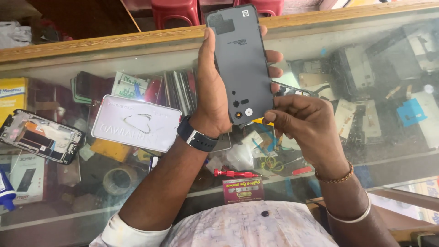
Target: The person disassembles a smartphone using a screwdriver, tests a replacement screen, and applies adhesive from a tube along the edges of the phone back panel by hand.
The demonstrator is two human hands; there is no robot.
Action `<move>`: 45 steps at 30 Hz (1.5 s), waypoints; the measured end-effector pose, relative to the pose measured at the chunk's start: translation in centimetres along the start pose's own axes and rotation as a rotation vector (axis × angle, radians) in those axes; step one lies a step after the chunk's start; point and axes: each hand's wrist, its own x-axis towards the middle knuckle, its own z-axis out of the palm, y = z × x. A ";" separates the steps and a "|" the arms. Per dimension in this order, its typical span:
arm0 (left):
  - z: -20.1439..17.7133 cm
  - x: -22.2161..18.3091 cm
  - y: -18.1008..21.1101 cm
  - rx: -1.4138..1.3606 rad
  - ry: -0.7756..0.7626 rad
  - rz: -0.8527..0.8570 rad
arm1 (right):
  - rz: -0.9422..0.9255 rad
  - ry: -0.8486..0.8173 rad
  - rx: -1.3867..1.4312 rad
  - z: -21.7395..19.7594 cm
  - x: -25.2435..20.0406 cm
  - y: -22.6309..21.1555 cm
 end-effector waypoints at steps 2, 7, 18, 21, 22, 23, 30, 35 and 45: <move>0.0 0.0 0.0 -0.001 0.007 -0.006 | 0.013 0.001 -0.013 0.0 0.0 0.0; 0.2 0.0 -0.1 0.038 0.025 -0.008 | 0.017 -0.009 0.001 0.0 0.1 0.1; 0.4 0.0 0.0 0.040 0.019 -0.026 | 0.000 0.004 -0.059 0.2 -0.1 0.0; 0.5 0.1 0.0 0.053 0.025 -0.025 | -0.012 0.007 -0.095 0.1 0.0 0.3; 0.5 0.1 0.0 0.045 0.025 -0.030 | -0.005 0.008 -0.100 0.0 0.0 0.4; 0.4 0.1 0.0 0.035 0.027 -0.035 | 0.003 0.009 -0.107 0.0 0.0 0.6; 0.7 -0.1 0.2 -0.082 0.060 -0.071 | 0.001 -0.032 -0.263 -0.3 0.5 0.6; 0.5 -0.3 0.5 -0.030 0.143 -0.073 | -0.079 0.029 -0.402 -1.4 0.6 0.9; 0.4 -0.4 0.4 -0.065 0.181 -0.079 | 0.051 0.086 -0.239 -0.9 0.6 3.1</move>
